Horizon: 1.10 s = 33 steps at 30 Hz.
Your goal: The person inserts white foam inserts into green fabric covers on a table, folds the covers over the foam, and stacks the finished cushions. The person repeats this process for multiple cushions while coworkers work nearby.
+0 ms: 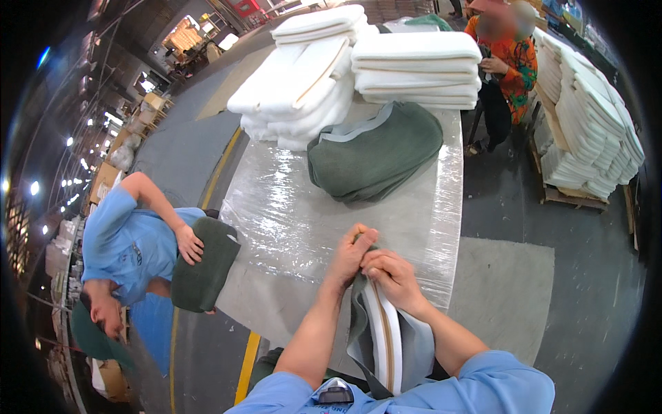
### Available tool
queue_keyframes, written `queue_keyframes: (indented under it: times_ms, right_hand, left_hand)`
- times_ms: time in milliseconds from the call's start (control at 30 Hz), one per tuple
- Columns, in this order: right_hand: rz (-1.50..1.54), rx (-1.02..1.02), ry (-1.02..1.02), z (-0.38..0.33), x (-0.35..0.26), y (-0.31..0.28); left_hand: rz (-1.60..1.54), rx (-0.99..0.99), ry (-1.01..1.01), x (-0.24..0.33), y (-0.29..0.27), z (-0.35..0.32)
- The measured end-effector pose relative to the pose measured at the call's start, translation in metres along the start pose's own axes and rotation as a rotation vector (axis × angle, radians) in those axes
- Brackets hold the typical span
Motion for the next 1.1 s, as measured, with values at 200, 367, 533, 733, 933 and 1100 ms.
queue_keyframes:
  times_ms: [200, 367, 533, 733, 933, 1100]
  right_hand:
    - [0.281, -0.135, 0.056, -0.015, 0.003, 0.001]
    - [0.337, -0.087, 0.571, -0.133, 0.026, -0.086]
    - [0.318, 0.045, 0.578, -0.234, 0.009, -0.086]
    - [0.209, 0.346, 0.502, -0.172, 0.034, -0.087]
    - [0.295, 0.634, 0.571, -0.120, 0.086, -0.086]
    - [0.300, 0.773, 0.558, -0.042, 0.118, -0.113]
  left_hand:
    - [0.172, 0.312, 0.116, 0.019, -0.075, -0.032]
    - [-0.198, 0.712, 0.102, -0.020, -0.188, -0.161]
    - [-0.347, 1.039, 0.142, -0.073, -0.191, -0.282]
    - [-0.294, 0.871, 0.082, -0.067, -0.165, -0.332]
    - [-0.053, 0.538, 0.082, -0.063, -0.104, -0.381]
    - [0.136, 0.379, 0.115, -0.080, -0.018, -0.387]
Point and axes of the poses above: each hand's wrist, its own z-axis towards the middle knuckle, its own y-axis out of the palm, x = y × z, the point moved 9 cm from there along z, towards the middle knuckle, and after that the axes turned 2 degrees about -z, right-handed, at the moved point
